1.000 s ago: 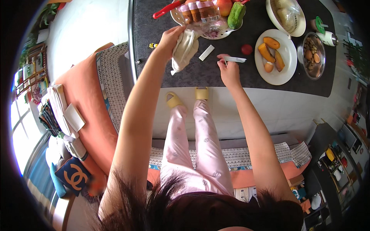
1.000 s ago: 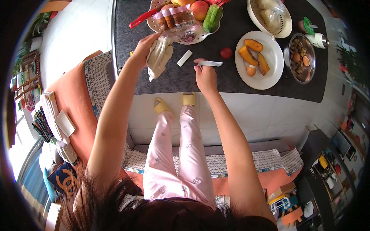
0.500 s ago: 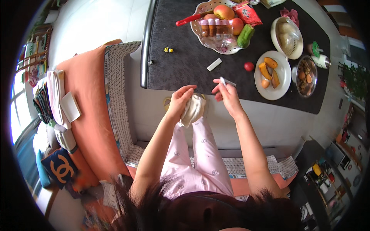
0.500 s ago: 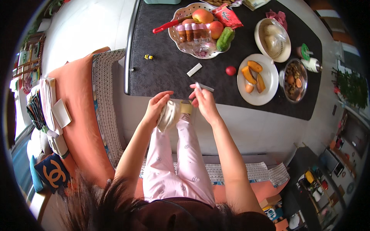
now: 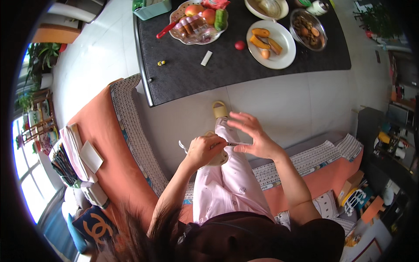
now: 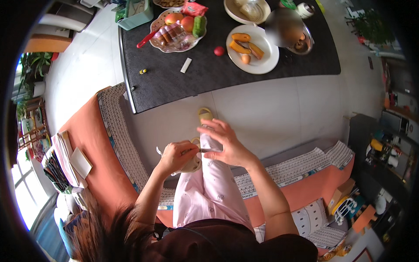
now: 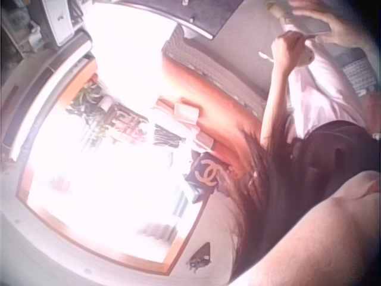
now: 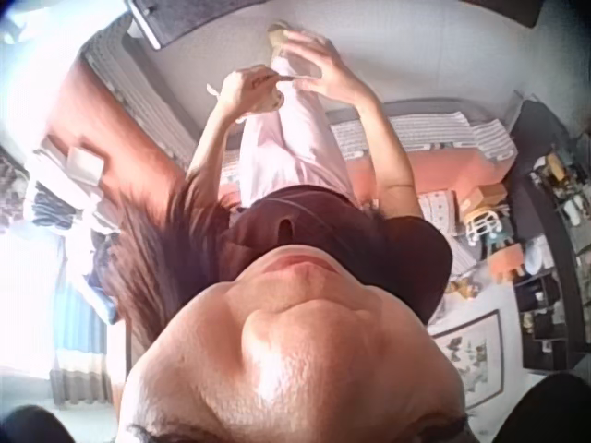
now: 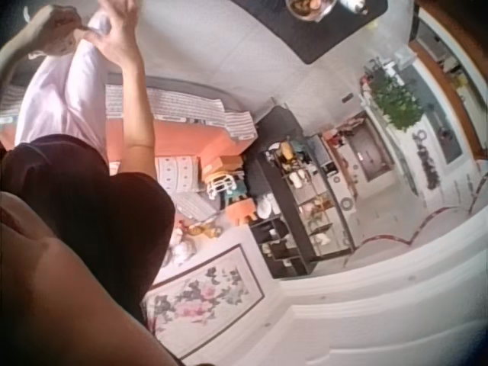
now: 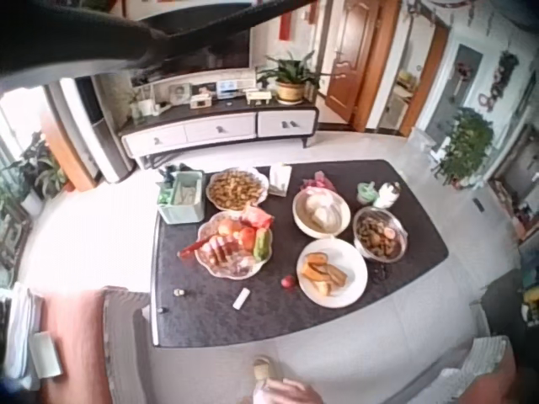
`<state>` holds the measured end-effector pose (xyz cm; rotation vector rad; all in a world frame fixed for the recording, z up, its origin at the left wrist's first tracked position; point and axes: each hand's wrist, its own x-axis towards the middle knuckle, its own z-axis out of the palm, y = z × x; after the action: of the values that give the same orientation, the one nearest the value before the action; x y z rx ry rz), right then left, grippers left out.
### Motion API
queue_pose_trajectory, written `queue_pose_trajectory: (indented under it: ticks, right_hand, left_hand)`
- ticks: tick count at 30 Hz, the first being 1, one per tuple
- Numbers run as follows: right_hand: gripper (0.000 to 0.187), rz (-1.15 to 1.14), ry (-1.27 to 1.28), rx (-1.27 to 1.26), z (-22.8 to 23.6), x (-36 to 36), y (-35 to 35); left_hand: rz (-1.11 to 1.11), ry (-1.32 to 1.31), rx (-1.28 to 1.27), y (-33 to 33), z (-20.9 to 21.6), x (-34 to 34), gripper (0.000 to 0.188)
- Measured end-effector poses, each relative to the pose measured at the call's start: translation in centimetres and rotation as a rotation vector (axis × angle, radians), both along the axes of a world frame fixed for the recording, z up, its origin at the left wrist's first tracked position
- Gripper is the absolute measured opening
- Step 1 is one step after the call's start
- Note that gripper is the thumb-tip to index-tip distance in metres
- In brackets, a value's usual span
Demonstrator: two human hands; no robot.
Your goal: The person folds a white towel with pink stripes and a logo on a sofa, then places a white box on top. They move to a table, pick up a baby walker, and place it on the sofa. Finally, they open the white box and sort round game pieces with Chinese characters into a tray on a wooden board.
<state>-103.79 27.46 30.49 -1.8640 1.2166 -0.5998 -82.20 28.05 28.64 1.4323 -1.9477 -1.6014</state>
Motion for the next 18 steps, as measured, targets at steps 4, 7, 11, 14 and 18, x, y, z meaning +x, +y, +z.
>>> queue_pose_trajectory:
  ticks: [4,7,11,14,18]
  right_hand:
    - [0.029,-0.100,-0.371,0.589,-0.8,-4.0,6.5]
    - [0.016,-0.464,-0.560,0.740,-1.7,-8.7,10.9]
    - [0.008,-0.694,-0.693,0.581,-1.4,-16.1,14.2]
    - [0.008,-0.755,-0.676,0.511,-2.0,-23.6,17.0]
    - [0.006,-0.886,-0.793,0.502,-2.6,-34.3,18.9]
  left_hand:
    - [0.021,0.045,0.085,3.0,0.5,-3.3,0.014]
    - [-0.009,-0.051,0.099,3.9,0.6,-8.0,0.014]
    - [-0.119,-0.063,0.094,5.2,0.5,-17.2,0.018]
    - [-0.208,-0.098,0.103,5.8,1.0,-25.8,0.018]
    - [-0.239,-0.171,0.222,6.0,0.0,-37.5,0.018]
